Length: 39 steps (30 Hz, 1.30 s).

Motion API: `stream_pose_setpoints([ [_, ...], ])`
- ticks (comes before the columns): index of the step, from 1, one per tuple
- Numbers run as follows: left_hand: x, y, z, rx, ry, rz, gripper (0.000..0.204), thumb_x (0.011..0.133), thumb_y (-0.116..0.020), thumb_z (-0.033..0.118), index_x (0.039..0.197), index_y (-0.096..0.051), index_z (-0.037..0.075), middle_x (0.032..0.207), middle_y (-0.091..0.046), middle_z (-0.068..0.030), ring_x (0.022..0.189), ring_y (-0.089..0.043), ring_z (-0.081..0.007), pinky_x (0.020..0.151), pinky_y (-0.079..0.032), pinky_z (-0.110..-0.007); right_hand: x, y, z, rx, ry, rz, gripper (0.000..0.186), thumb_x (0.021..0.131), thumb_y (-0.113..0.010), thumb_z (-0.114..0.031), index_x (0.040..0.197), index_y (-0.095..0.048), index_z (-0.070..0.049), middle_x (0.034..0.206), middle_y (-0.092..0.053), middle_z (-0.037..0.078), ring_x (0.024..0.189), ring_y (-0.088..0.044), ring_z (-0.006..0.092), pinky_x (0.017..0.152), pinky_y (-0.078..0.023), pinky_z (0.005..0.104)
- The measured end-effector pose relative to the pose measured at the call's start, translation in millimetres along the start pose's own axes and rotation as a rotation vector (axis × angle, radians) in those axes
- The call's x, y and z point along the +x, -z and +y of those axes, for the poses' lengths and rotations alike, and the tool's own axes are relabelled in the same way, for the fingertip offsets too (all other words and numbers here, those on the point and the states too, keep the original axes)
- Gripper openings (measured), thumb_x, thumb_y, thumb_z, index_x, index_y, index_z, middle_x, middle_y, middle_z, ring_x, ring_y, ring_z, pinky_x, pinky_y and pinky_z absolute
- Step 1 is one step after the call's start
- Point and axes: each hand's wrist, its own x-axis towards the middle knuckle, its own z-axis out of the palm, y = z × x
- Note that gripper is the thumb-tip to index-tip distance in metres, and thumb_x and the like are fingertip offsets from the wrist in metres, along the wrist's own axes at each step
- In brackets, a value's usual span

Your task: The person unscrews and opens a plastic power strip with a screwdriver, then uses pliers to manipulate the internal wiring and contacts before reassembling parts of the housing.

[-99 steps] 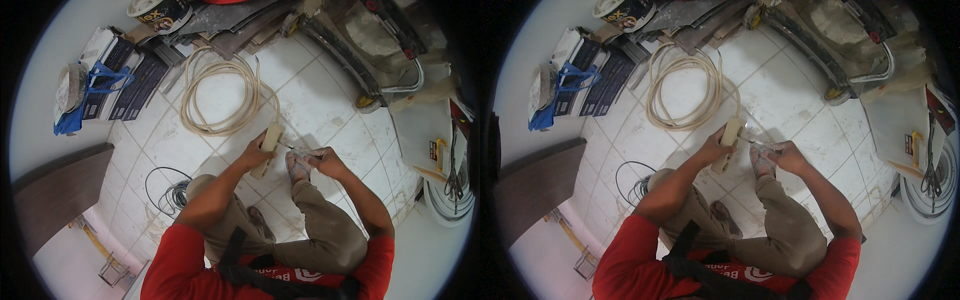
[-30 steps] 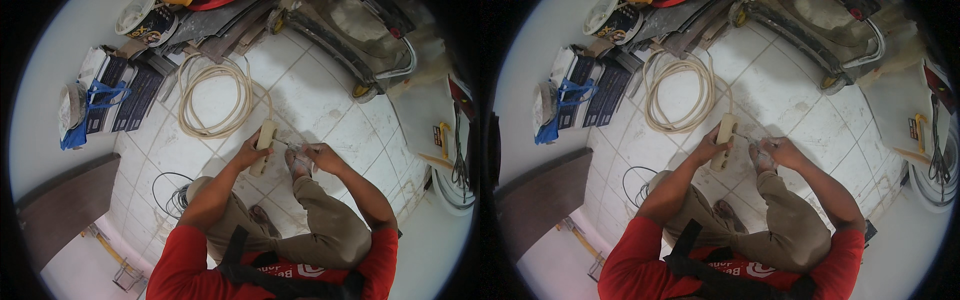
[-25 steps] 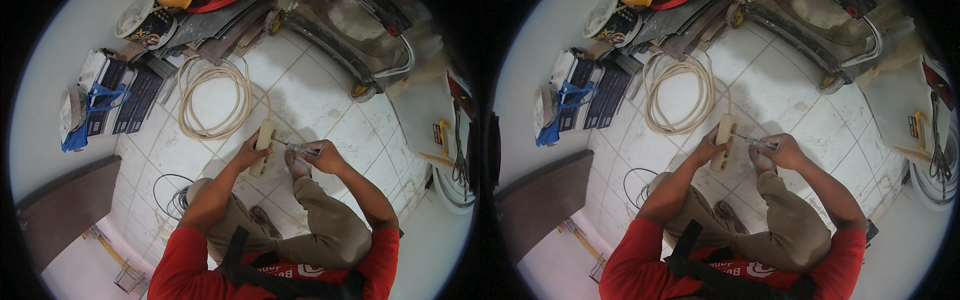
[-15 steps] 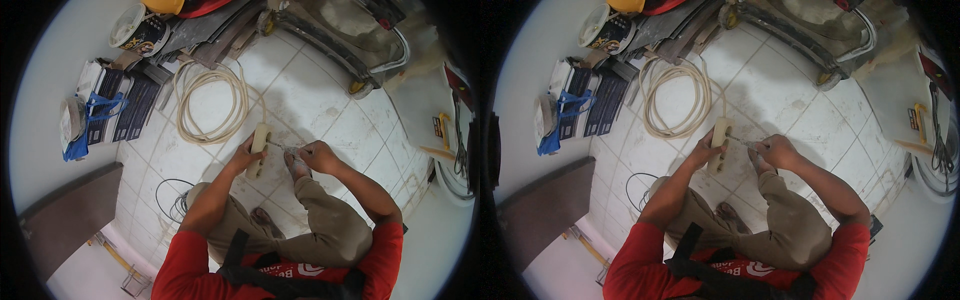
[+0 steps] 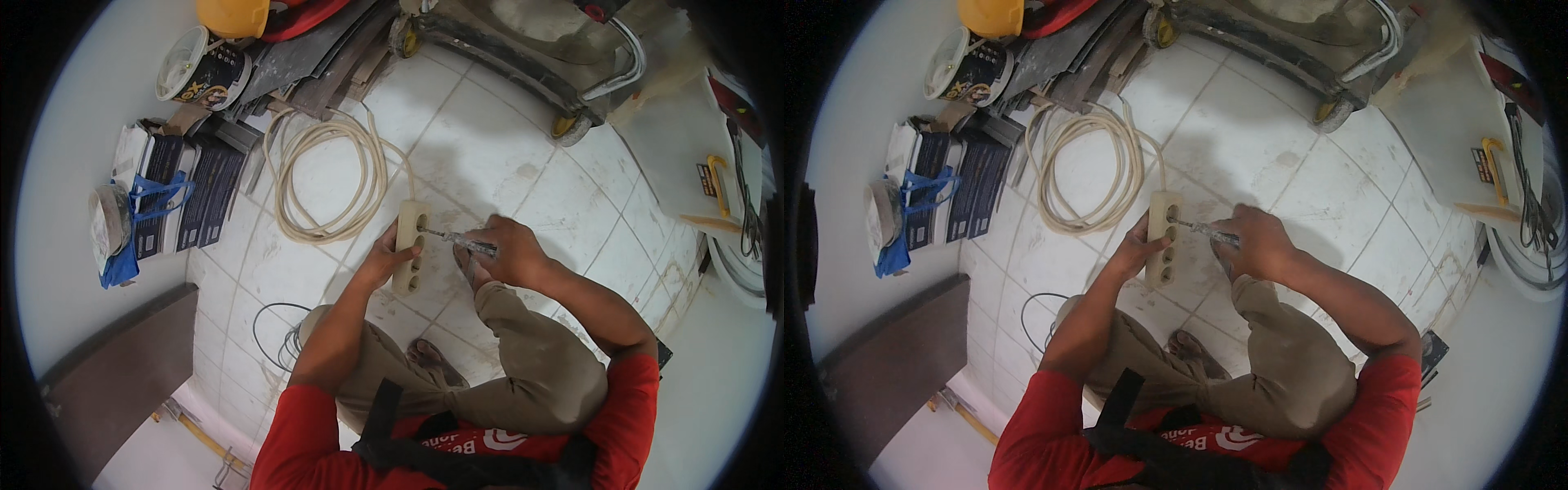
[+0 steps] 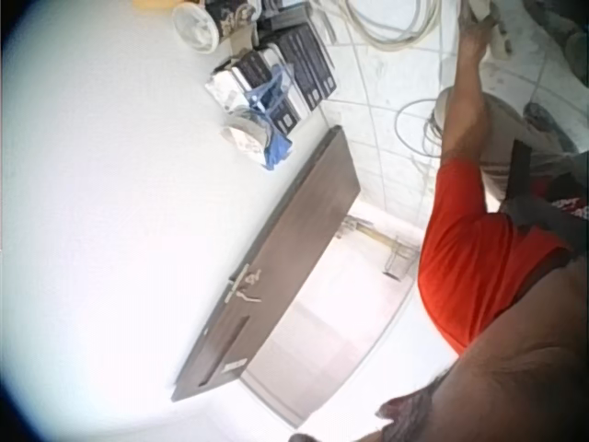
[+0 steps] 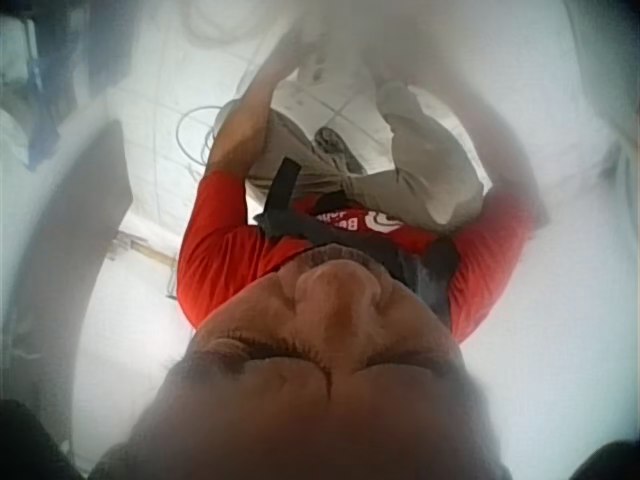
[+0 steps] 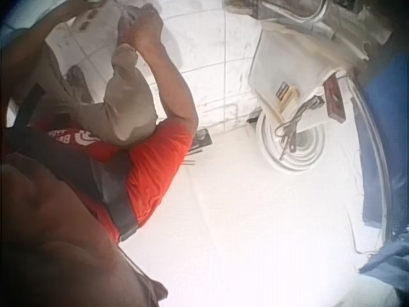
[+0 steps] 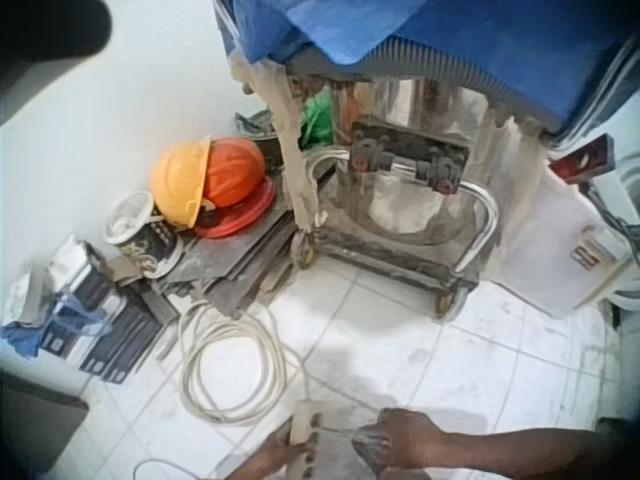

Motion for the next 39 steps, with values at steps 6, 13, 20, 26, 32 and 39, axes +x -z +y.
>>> stream_pose_setpoints([
  [6,3.3,5.1,-7.5,-0.031,0.005,-0.007,0.09,0.089,-0.07,-0.003,0.163,-0.021,0.011,0.148,-0.05,-0.0059,0.13,-0.052,-0.0196,0.109,-0.042,-0.034,10.8,-11.3,22.5,0.185,-0.101,-0.007,0.035,0.089,-0.066,-0.031,0.117,-0.071,-0.01,0.107,-0.067,0.021,0.102,-0.064,0.038,0.093,-0.051,0.0446],
  [13,4.4,16.2,-19.4,-0.088,-0.009,-0.036,0.089,0.089,-0.071,-0.002,0.162,-0.022,0.01,0.148,-0.051,-0.0059,0.131,-0.051,-0.0198,0.11,-0.041,-0.034,1.8,-0.6,-3.3,0.016,-0.009,-0.012,0.037,0.092,-0.066,-0.03,0.117,-0.068,-0.002,0.109,-0.069,0.021,0.099,-0.066,0.0354,0.091,-0.052,0.043],
  [20,5.6,1.8,-8.7,-0.095,-0.005,-0.034,0.09,0.088,-0.073,0.0,0.162,-0.022,0.01,0.146,-0.053,-0.0055,0.129,-0.053,-0.019,0.11,-0.041,-0.034,8.0,-6.2,8.4,0.058,-0.123,-0.201,0.038,0.092,-0.063,-0.028,0.118,-0.064,-0.001,0.11,-0.065,0.02,0.103,-0.065,0.0377,0.09,-0.053,0.0475],
  [26,6.7,3.3,-7.9,-0.086,0.0,-0.044,0.09,0.088,-0.072,-0.001,0.162,-0.023,0.013,0.144,-0.055,-0.0036,0.128,-0.053,-0.0177,0.11,-0.04,-0.033,-7.7,-11.6,0.6,-0.121,0.181,0.099,0.038,0.096,-0.059,-0.033,0.112,-0.066,0.0,0.108,-0.067,0.023,0.099,-0.066,0.0401,0.087,-0.053,0.0491],
  [32,7.6,8.0,-11.5,0.004,0.012,-0.023,0.089,0.088,-0.071,-0.002,0.162,-0.024,0.013,0.143,-0.056,-0.0016,0.127,-0.054,-0.017,0.11,-0.041,-0.033,5.4,-11.7,7.2,-0.111,0.067,-0.032,0.034,0.095,-0.061,-0.028,0.113,-0.065,-0.001,0.106,-0.066,0.024,0.099,-0.066,0.0409,0.088,-0.053,0.0493],
  [39,7.4,7.8,-12.2,-0.054,0.007,-0.03,0.088,0.088,-0.071,-0.002,0.162,-0.024,0.013,0.142,-0.057,-0.0026,0.125,-0.055,-0.0161,0.108,-0.042,-0.033,9.3,-9.7,5.3,-0.129,-0.026,-0.173,0.036,0.093,-0.061,-0.029,0.116,-0.063,-0.001,0.108,-0.064,0.024,0.104,-0.064,0.0413,0.089,-0.052,0.049],
])
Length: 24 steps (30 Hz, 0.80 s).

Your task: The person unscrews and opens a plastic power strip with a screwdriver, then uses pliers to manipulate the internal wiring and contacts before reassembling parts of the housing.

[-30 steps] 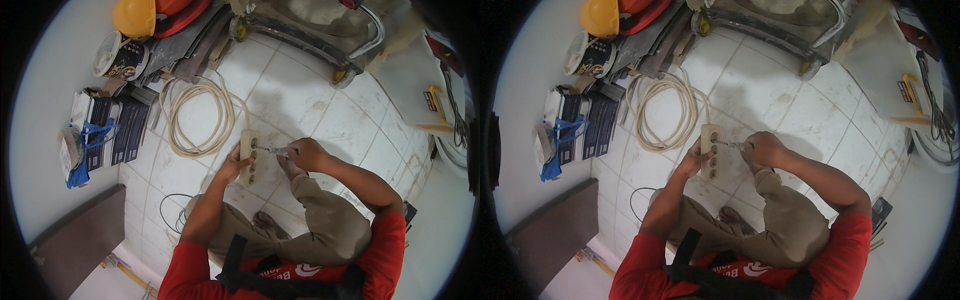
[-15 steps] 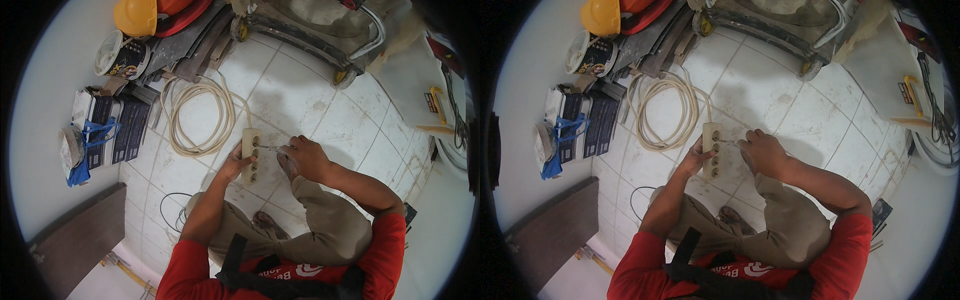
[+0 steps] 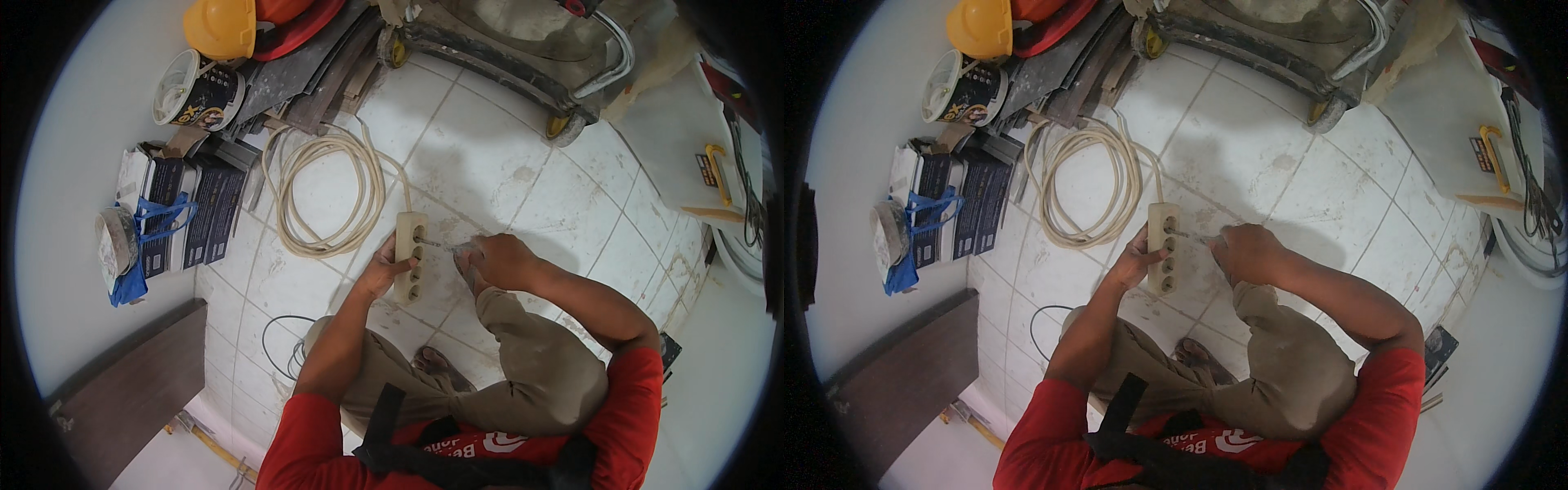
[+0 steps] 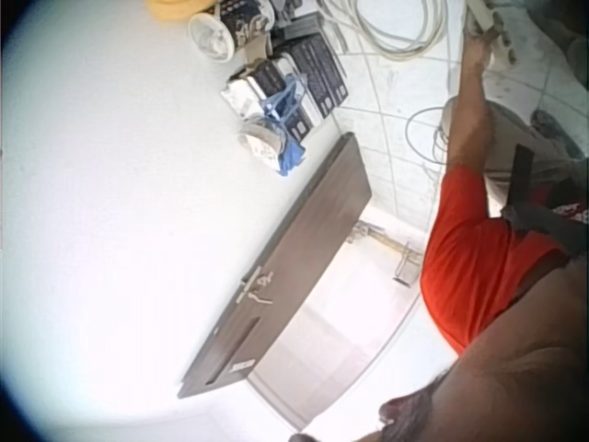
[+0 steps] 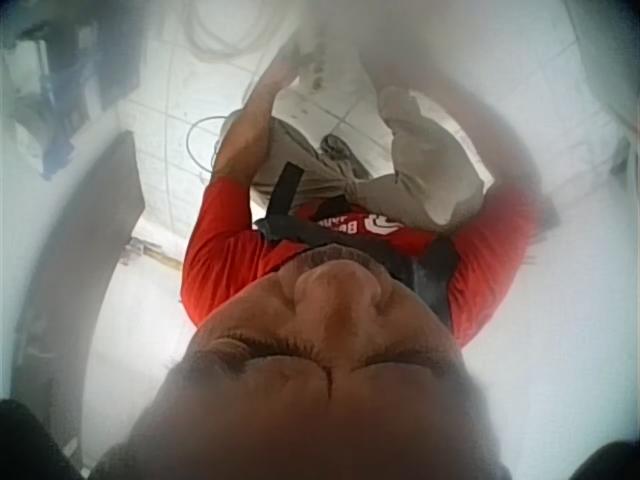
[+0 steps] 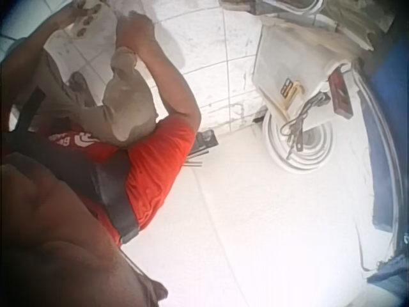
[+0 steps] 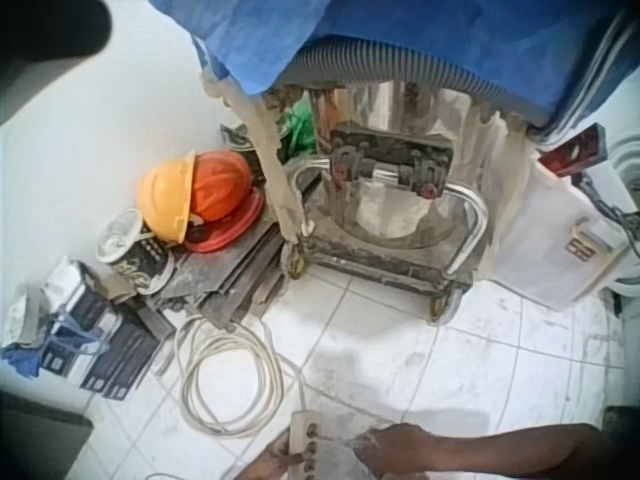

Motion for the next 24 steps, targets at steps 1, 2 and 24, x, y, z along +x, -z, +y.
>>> stream_pose_setpoints([
  [1,-0.3,0.2,-0.4,0.007,-0.005,0.002,0.089,0.088,-0.071,-0.002,0.162,-0.024,0.013,0.142,-0.057,-0.0028,0.125,-0.055,-0.0163,0.108,-0.042,-0.033,5.2,4.3,-0.7,-0.033,0.009,-0.142,0.037,0.093,-0.063,-0.028,0.118,-0.062,-0.001,0.11,-0.064,0.024,0.105,-0.063,0.0412,0.089,-0.052,0.0489],
  [2,-0.1,-0.9,0.0,0.013,-0.01,0.001,0.089,0.088,-0.072,-0.002,0.162,-0.024,0.012,0.141,-0.057,-0.0031,0.125,-0.055,-0.0166,0.108,-0.043,-0.033,7.6,7.7,-2.1,-0.067,0.014,-0.285,0.038,0.092,-0.064,-0.028,0.12,-0.061,-0.001,0.111,-0.063,0.024,0.106,-0.063,0.041,0.09,-0.052,0.0489],
  [24,-5.3,5.3,7.8,-0.208,0.04,-0.092,0.084,0.092,-0.056,-0.013,0.163,-0.02,0.015,0.15,-0.049,-0.0095,0.135,-0.05,-0.0253,0.113,-0.041,-0.043,-9.4,14.4,41.5,0.438,0.009,0.073,0.031,0.099,-0.06,-0.028,0.12,-0.069,-0.007,0.11,-0.072,0.02,0.1,-0.067,0.037,0.09,-0.052,0.0401],
])
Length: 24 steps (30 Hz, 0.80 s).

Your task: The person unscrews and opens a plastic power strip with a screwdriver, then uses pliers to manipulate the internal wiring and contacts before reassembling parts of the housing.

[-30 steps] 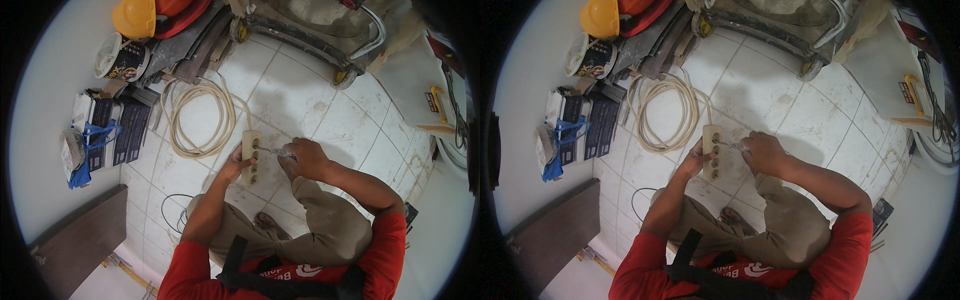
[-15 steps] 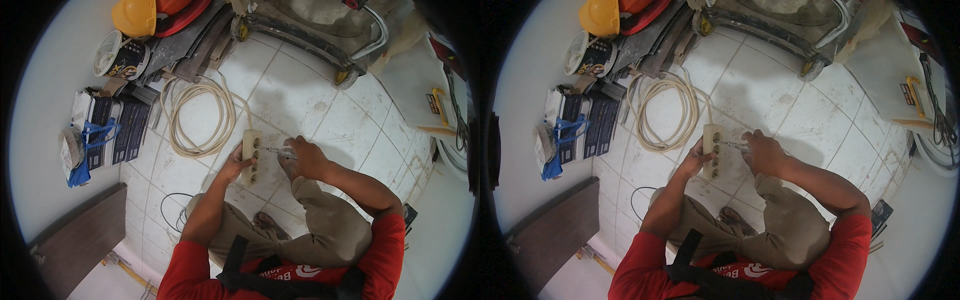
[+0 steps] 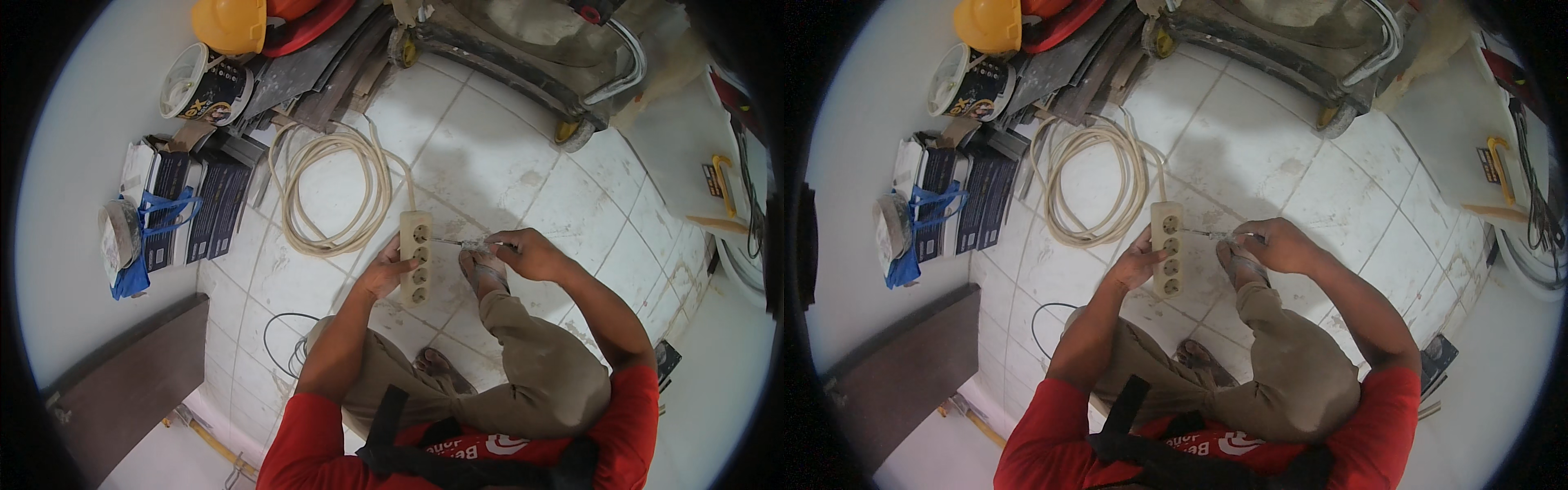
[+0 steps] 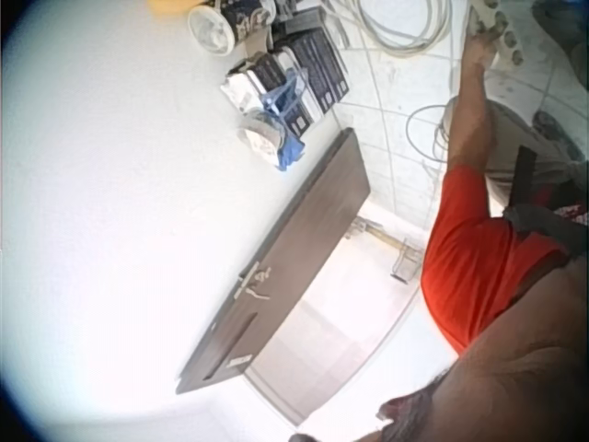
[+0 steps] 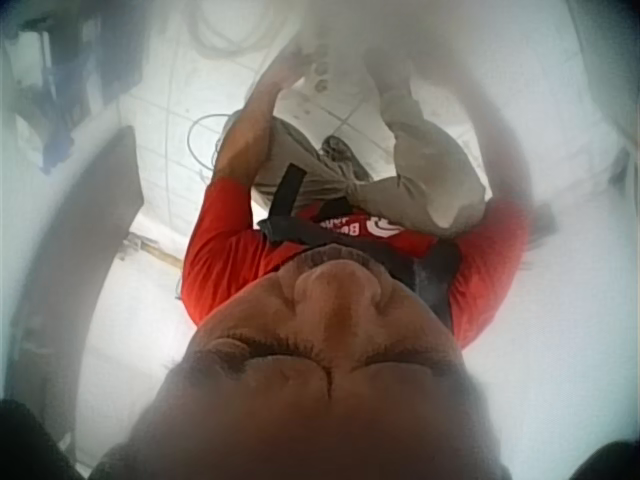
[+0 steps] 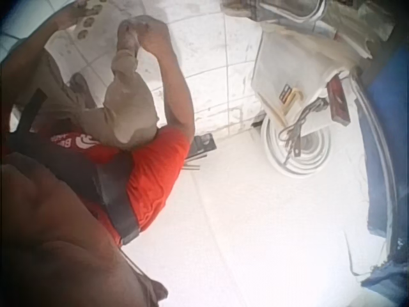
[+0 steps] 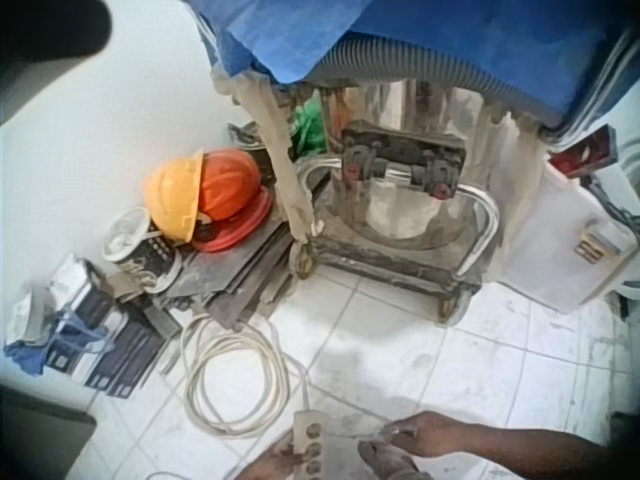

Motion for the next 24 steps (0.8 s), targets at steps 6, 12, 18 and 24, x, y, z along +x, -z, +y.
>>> stream_pose_setpoints([
  [6,3.9,-5.7,-1.2,0.038,-0.01,0.029,0.086,0.091,-0.057,-0.012,0.163,-0.018,0.015,0.149,-0.05,-0.0093,0.134,-0.051,-0.0257,0.113,-0.041,-0.044,3.5,-15.9,-4.1,-0.19,0.114,0.078,0.033,0.101,-0.054,-0.03,0.119,-0.069,-0.007,0.107,-0.071,0.021,0.101,-0.066,0.0404,0.09,-0.052,0.0458],
  [12,4.1,-10.0,0.5,-0.03,0.013,0.037,0.087,0.089,-0.064,-0.012,0.162,-0.024,0.014,0.148,-0.052,-0.0045,0.134,-0.05,-0.0202,0.114,-0.038,-0.037,4.2,-16.4,-13.5,-0.172,0.049,0.022,0.037,0.102,-0.053,-0.03,0.12,-0.068,-0.001,0.112,-0.07,0.024,0.106,-0.065,0.0414,0.094,-0.051,0.0447],
  [18,6.8,-10.5,-2.5,0.069,-0.02,0.046,0.086,0.091,-0.059,-0.012,0.163,-0.02,0.016,0.147,-0.052,-0.0088,0.131,-0.053,-0.0237,0.113,-0.042,-0.042,10.0,-22.8,-2.2,-0.058,-0.1,-0.046,0.04,0.103,-0.053,-0.033,0.12,-0.067,0.0,0.095,-0.071,0.021,0.089,-0.068,0.0356,0.081,-0.052,0.0434],
  [24,7.7,-7.4,-4.0,0.023,-0.021,0.019,0.086,0.091,-0.057,-0.014,0.163,-0.02,0.017,0.146,-0.052,-0.0094,0.131,-0.053,-0.0242,0.112,-0.042,-0.043,15.0,-19.8,5.1,0.392,-0.426,-0.185,0.039,0.105,-0.052,-0.036,0.113,-0.068,-0.002,0.077,-0.066,0.007,0.054,-0.055,0.0127,0.047,-0.042,0.0316],
])
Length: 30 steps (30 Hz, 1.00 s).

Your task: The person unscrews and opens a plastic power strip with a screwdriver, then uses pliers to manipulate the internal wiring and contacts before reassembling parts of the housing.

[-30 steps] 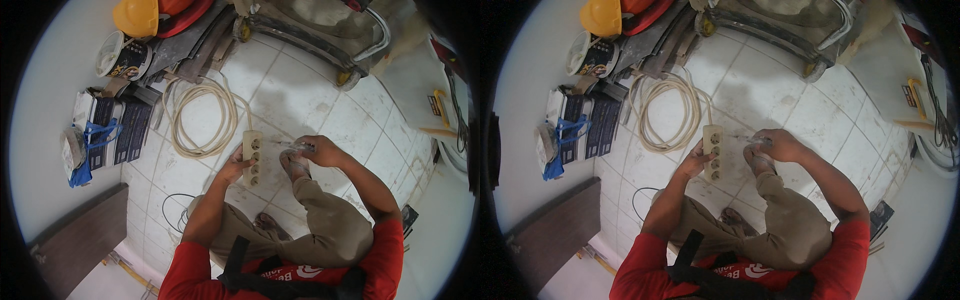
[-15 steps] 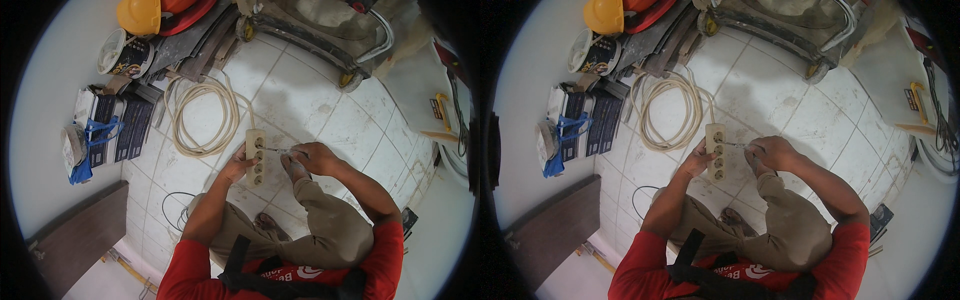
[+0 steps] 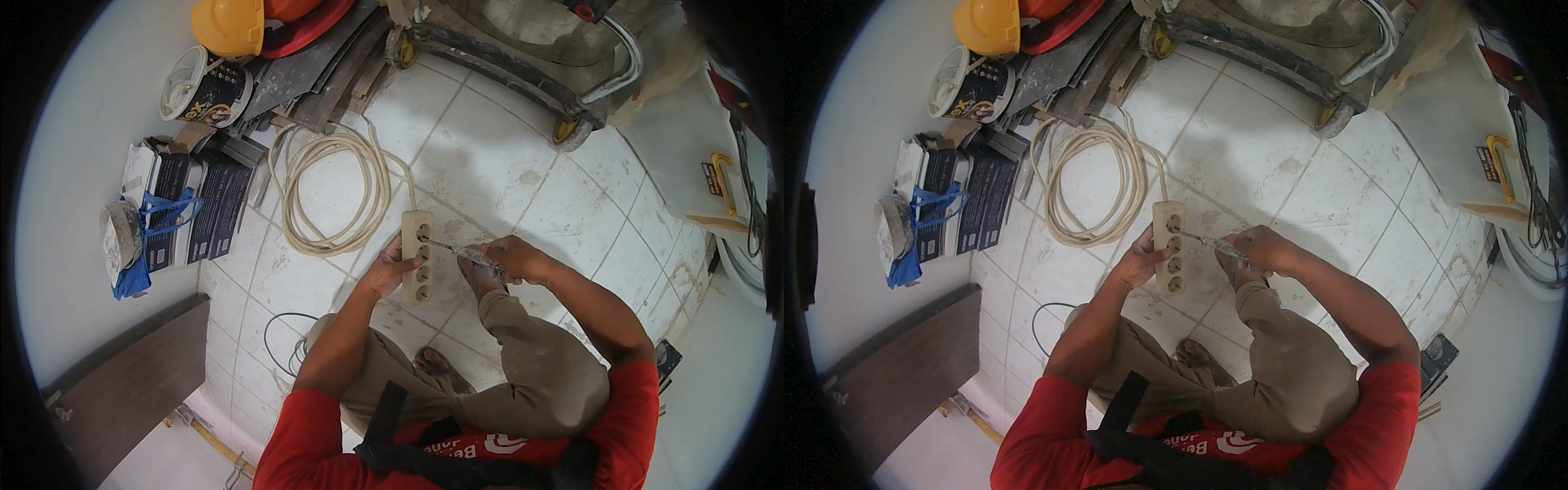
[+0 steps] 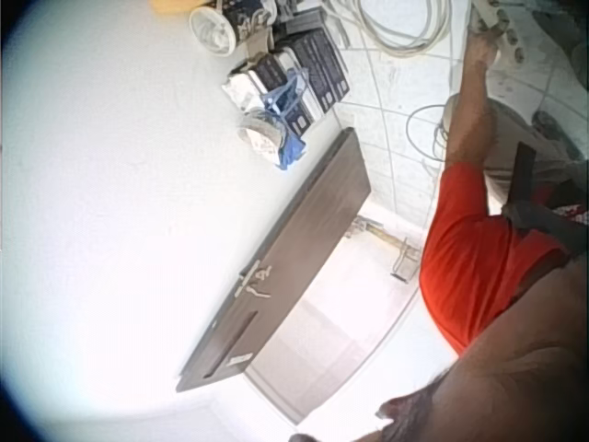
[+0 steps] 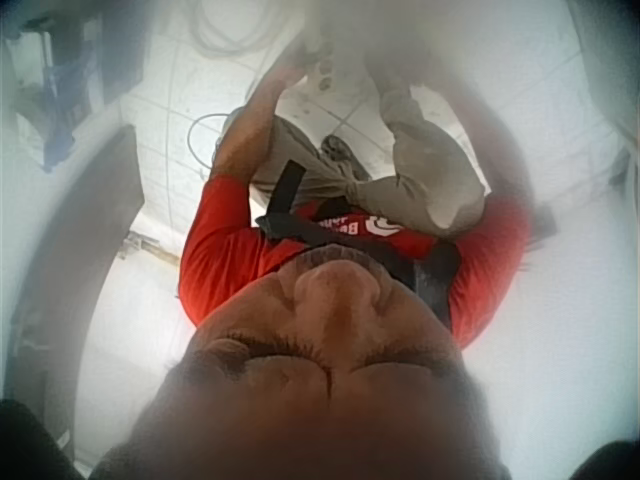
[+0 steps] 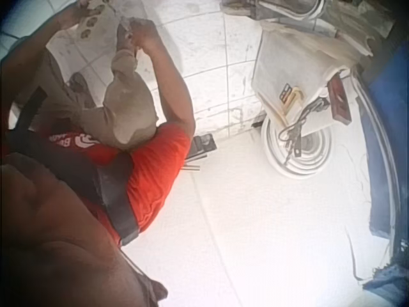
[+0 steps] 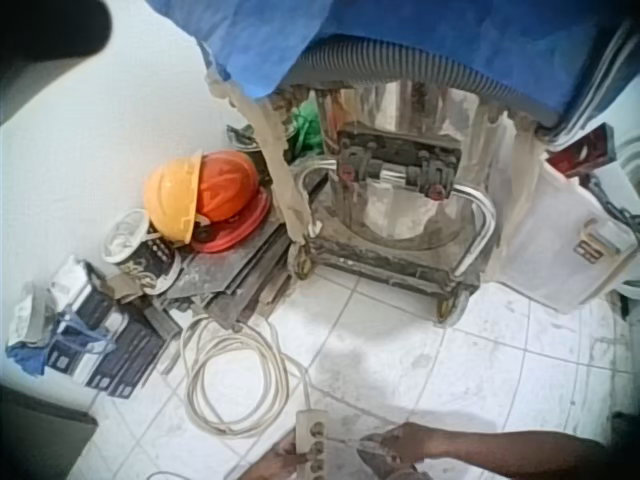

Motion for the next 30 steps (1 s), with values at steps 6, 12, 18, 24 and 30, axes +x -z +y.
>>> stream_pose_setpoints([
  [6,-3.0,-4.6,6.0,-0.141,0.05,-0.022,0.086,0.09,-0.063,-0.012,0.162,-0.024,0.016,0.149,-0.05,-0.0054,0.134,-0.05,-0.0226,0.114,-0.039,-0.039,-3.3,2.7,-2.2,0.085,0.026,-0.048,0.041,0.107,-0.048,-0.037,0.099,-0.065,-0.001,0.069,-0.062,0.005,0.044,-0.047,0.0109,0.04,-0.036,0.029],
  [12,-1.5,-3.8,6.0,-0.106,0.041,-0.012,0.087,0.088,-0.063,-0.013,0.161,-0.024,0.013,0.149,-0.05,-0.0061,0.133,-0.05,-0.022,0.113,-0.04,-0.039,5.4,5.3,11.8,0.144,0.011,-0.066,0.041,0.105,-0.053,-0.038,0.114,-0.071,-0.002,0.073,-0.066,0.004,0.052,-0.055,0.0122,0.041,-0.039,0.0305],
  [18,4.1,4.5,-4.9,0.047,0.001,0.027,0.085,0.088,-0.064,-0.012,0.16,-0.027,0.013,0.143,-0.054,-0.0066,0.13,-0.053,-0.0218,0.111,-0.043,-0.04,7.1,-1.1,7.8,-0.05,0.043,0.049,0.041,0.1,-0.059,-0.037,0.115,-0.072,-0.001,0.081,-0.071,0.011,0.067,-0.065,0.0221,0.059,-0.051,0.0361],
  [24,-0.7,-7.9,1.5,0.219,-0.025,0.079,0.087,0.088,-0.069,-0.009,0.161,-0.025,0.01,0.144,-0.054,-0.0059,0.129,-0.053,-0.0196,0.112,-0.042,-0.036,-15.1,-24.8,-7.1,-0.325,0.395,0.378,0.035,0.093,-0.065,-0.032,0.109,-0.074,-0.002,0.101,-0.074,0.019,0.098,-0.07,0.0327,0.091,-0.053,0.0388],
  [30,-1.5,-4.8,-0.8,0.27,-0.033,0.09,0.087,0.089,-0.068,-0.008,0.162,-0.023,0.011,0.144,-0.054,-0.0062,0.129,-0.054,-0.0192,0.111,-0.043,-0.037,-1.1,-19.0,-3.5,-0.237,0.255,0.156,0.034,0.092,-0.065,-0.031,0.107,-0.074,-0.002,0.103,-0.074,0.02,0.098,-0.07,0.0325,0.09,-0.054,0.0385],
])
